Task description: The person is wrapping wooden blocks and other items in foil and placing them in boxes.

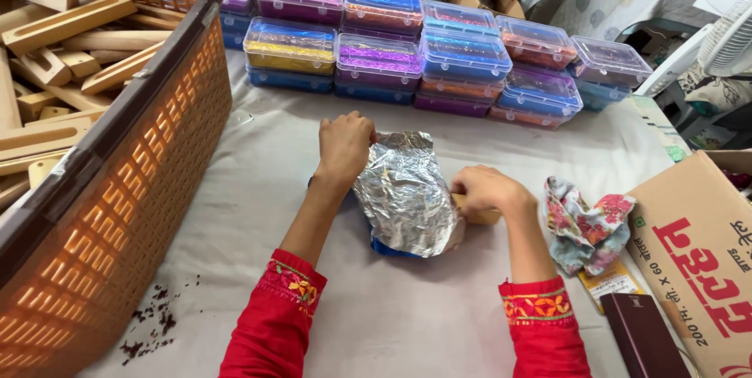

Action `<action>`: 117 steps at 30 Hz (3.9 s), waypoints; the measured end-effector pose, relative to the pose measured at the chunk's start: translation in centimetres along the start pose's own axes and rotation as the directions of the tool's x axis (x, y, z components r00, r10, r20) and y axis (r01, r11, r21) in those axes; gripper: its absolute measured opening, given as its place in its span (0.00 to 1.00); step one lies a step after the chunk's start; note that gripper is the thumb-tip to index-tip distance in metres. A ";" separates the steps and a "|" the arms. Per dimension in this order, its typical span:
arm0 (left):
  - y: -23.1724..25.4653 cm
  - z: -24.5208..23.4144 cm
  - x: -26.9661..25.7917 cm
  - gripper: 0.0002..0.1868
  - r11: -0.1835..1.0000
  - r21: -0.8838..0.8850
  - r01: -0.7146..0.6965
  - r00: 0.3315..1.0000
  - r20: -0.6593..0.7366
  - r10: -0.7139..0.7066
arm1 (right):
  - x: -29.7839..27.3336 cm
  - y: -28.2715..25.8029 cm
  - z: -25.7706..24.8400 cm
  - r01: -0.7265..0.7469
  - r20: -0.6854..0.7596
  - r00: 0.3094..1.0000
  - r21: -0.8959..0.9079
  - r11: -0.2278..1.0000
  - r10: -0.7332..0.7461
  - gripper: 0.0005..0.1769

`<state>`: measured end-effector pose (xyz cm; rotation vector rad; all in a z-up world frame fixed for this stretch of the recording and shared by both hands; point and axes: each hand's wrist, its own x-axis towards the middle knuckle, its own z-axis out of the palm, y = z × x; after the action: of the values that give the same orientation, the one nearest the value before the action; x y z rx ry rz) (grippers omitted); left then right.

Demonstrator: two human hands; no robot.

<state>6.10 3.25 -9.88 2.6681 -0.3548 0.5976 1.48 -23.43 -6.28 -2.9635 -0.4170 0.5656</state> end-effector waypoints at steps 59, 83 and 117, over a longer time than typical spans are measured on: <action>6.4 -0.3 -1.2 0.18 0.914 0.046 -0.403 0.867 -0.302 0.397 | -1.4 -5.8 -0.6 0.061 0.145 0.988 -0.014 0.998 -0.059 0.30; 3.1 -2.3 -16.2 0.16 0.815 -0.139 -0.563 0.826 -0.111 0.552 | -3.1 -4.5 2.5 0.099 -0.088 0.991 0.018 0.995 -0.097 0.22; 3.0 -2.4 -15.7 0.30 0.842 -0.236 -0.486 0.873 -0.091 0.478 | -5.6 -3.8 2.3 0.116 -0.020 0.993 0.114 0.987 -0.114 0.29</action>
<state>-9.50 4.01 -14.05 2.3186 -1.0445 0.6788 -5.35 -21.32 -5.87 -2.8104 -0.5317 0.5382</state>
